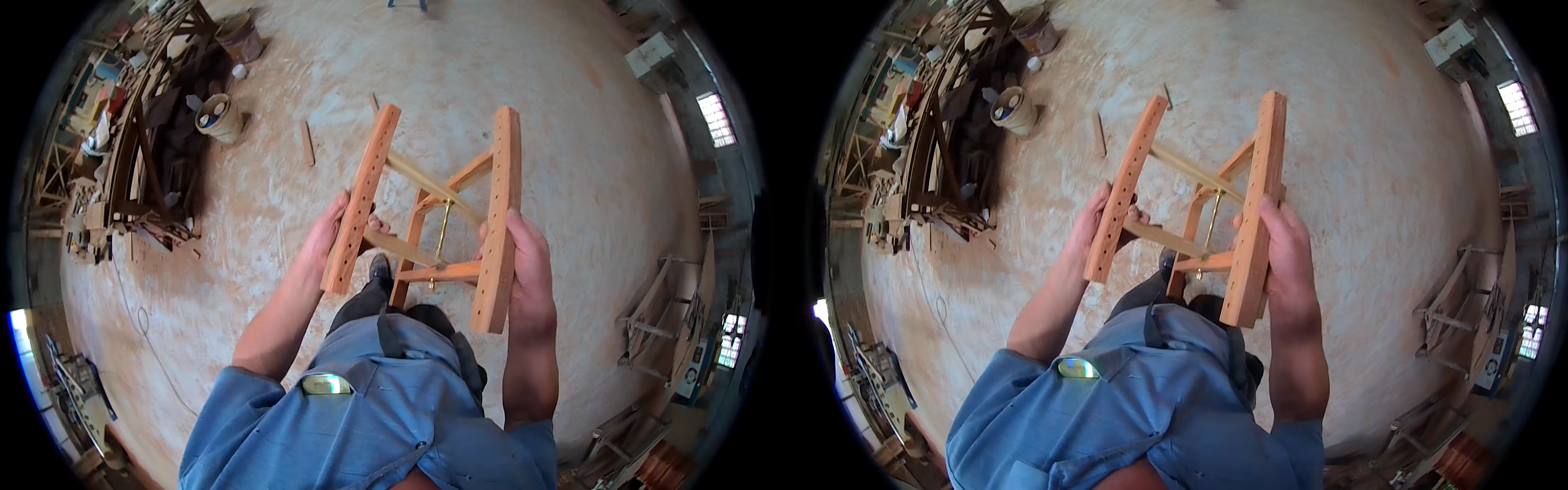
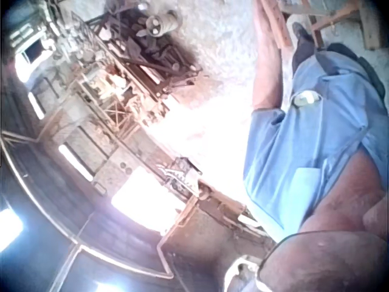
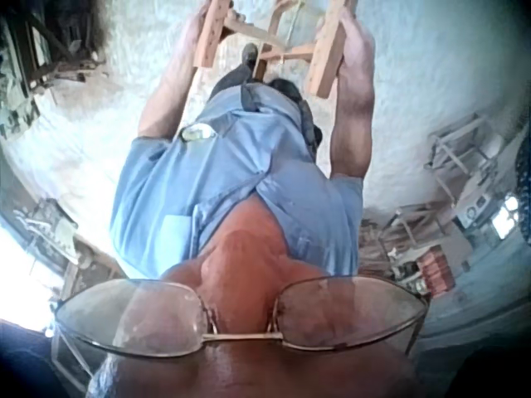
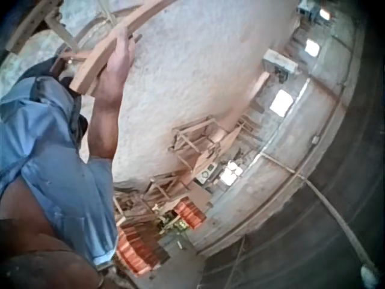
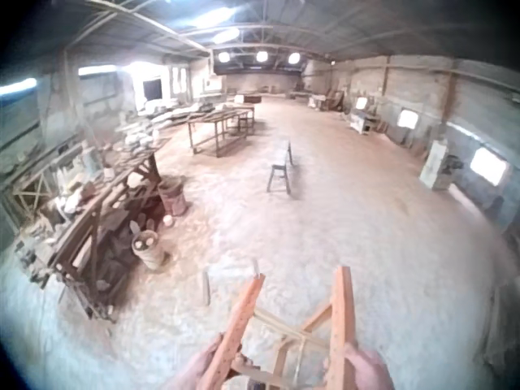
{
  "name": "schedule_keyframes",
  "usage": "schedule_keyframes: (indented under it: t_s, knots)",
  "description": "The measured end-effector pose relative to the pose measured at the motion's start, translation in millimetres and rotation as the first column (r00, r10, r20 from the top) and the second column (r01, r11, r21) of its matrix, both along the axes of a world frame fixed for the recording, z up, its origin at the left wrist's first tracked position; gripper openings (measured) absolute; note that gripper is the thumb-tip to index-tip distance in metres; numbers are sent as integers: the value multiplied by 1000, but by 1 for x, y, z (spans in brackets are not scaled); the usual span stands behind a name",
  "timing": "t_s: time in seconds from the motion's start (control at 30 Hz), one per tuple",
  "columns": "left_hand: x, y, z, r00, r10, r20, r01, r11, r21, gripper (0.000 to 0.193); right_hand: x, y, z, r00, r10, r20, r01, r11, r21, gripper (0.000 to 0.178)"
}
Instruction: The person assembles a wooden chair frame by inserting brass dowels and tightening them with a screwdriver. They secure the vertical legs to the horizontal seat frame, then lift the completed structure to inspect it before walking across the workshop.
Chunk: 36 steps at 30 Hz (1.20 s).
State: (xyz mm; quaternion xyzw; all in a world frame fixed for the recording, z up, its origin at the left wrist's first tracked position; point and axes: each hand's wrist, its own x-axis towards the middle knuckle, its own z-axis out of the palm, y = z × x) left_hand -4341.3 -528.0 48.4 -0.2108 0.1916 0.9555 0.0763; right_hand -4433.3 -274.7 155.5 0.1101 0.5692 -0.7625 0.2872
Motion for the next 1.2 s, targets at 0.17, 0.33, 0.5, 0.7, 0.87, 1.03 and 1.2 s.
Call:
schedule_keyframes:
  t_s: [0.17,0.33,0.5,0.7,0.87,1.03,1.2]
  knots:
    - [-46,-16,3,995,29,97,-29,1000,-2,49,-56,-24,-20,996,68,50,-66,996,-52,30]
    - [-70,-30,26,982,172,75,-166,983,-83,45,-110,-55,-29,977,182,110,-169,979,-116,32]
    - [-83,-32,41,958,239,161,-226,970,-90,41,-151,-69,-42,938,312,148,-293,946,-141,34]
    - [-90,-20,54,938,303,170,-272,944,-184,43,-174,-76,-40,882,437,178,-395,890,-228,36]
    - [-95,-22,53,931,324,168,-276,925,-260,41,-188,-93,-33,833,533,152,-483,832,-273,37]
    - [-89,-3,60,902,362,236,-288,910,-297,43,-178,-88,-39,823,541,172,-483,826,-290,36]
    - [-84,-5,64,908,373,189,-331,918,-217,42,-176,-90,-28,819,554,149,-499,817,-290,31]
